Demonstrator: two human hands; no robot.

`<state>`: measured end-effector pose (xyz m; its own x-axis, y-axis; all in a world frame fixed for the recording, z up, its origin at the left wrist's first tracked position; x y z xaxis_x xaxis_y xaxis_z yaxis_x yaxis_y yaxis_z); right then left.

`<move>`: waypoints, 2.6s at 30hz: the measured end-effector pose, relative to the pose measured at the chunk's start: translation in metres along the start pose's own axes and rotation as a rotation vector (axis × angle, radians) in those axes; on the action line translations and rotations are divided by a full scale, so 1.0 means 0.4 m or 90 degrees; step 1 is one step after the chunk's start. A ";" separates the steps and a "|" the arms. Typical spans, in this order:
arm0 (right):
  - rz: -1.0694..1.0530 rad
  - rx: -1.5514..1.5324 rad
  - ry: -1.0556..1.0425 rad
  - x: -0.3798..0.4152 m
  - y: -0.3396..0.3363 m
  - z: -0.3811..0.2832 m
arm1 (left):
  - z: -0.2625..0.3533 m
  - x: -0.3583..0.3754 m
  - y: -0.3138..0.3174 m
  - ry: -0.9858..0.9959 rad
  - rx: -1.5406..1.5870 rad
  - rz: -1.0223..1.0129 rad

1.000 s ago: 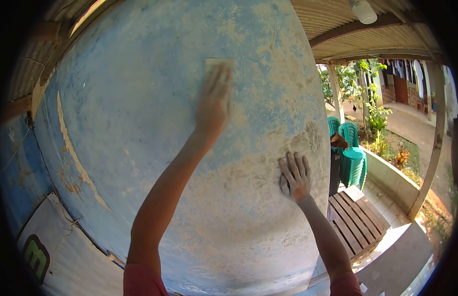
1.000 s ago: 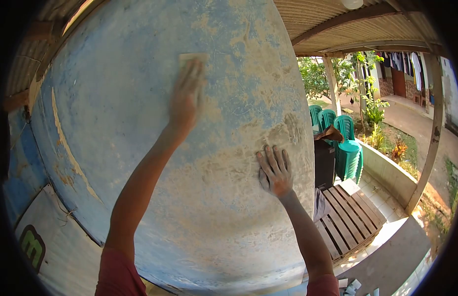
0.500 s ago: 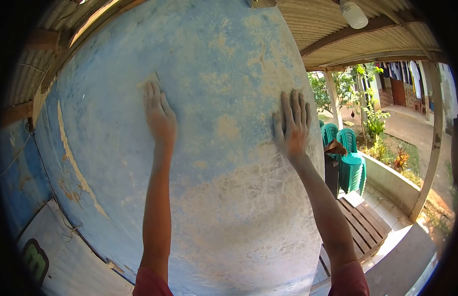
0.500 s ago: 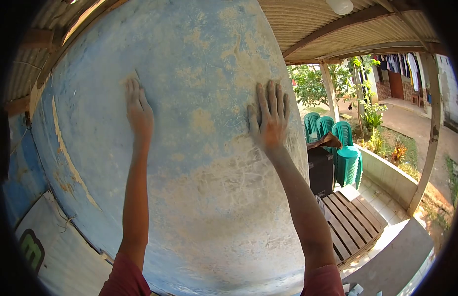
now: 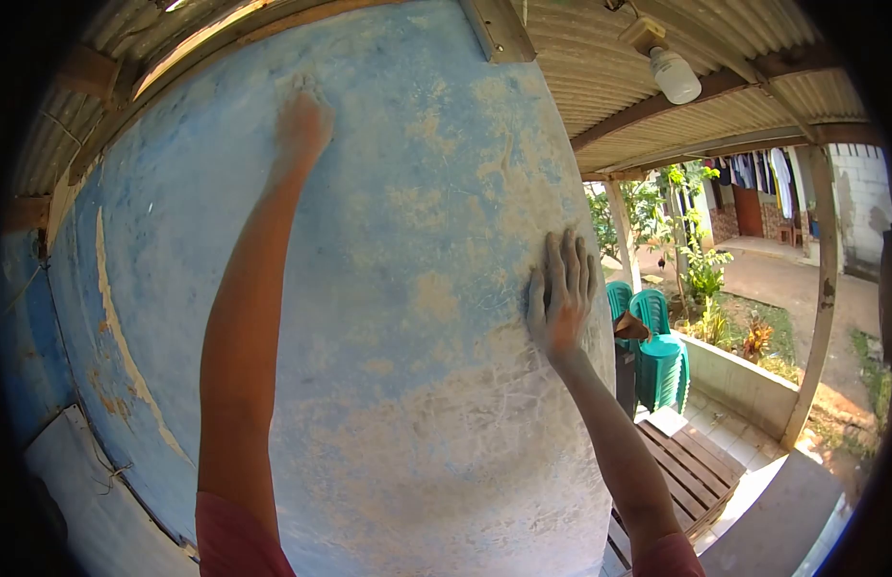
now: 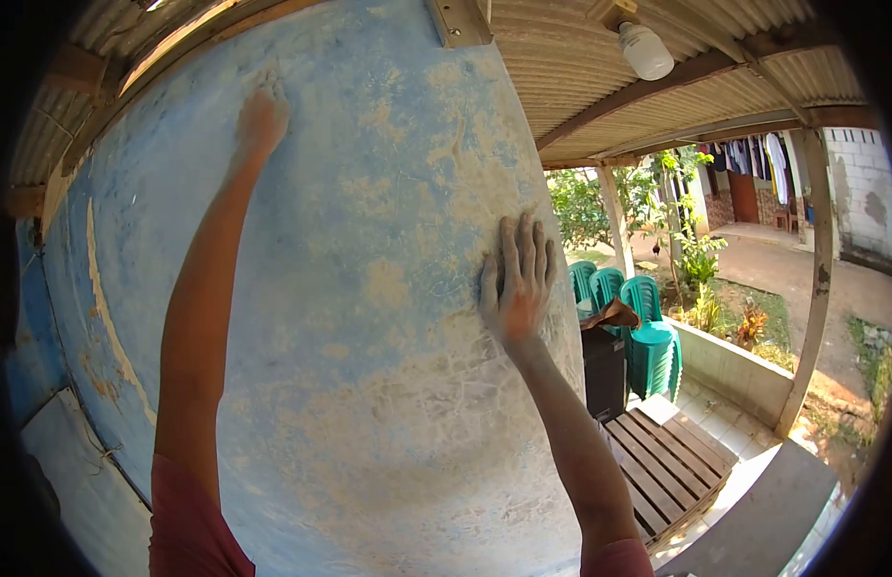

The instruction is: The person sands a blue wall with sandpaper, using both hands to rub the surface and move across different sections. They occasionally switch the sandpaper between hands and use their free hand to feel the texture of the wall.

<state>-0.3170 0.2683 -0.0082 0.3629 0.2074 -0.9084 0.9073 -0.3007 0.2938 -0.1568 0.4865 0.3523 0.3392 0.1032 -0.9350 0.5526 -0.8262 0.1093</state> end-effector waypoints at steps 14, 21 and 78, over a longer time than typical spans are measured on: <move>0.028 -0.079 -0.052 -0.199 0.102 -0.175 | 0.238 -0.203 0.191 0.150 -0.049 -0.025; -0.035 -0.125 -0.114 -0.229 0.144 -0.267 | 0.309 -0.342 0.268 0.160 -0.037 -0.004; 0.054 -0.066 -0.025 -0.846 0.431 -0.423 | -0.432 0.175 -0.190 0.158 -0.227 -0.047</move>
<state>-0.2474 0.3039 0.4001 0.4324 0.1485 -0.8894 0.8916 -0.2174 0.3971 -0.0435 0.6524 0.3370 0.4371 0.3203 -0.8405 0.7954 -0.5738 0.1951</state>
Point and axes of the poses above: each hand's wrist, its own x-axis away from the middle knuckle, its own y-axis out of the palm, z = x × y, the point moved 9 cm from there along -x, towards the middle knuckle, and after that the axes turned 8 degrees about y, right-handed, at the moved point
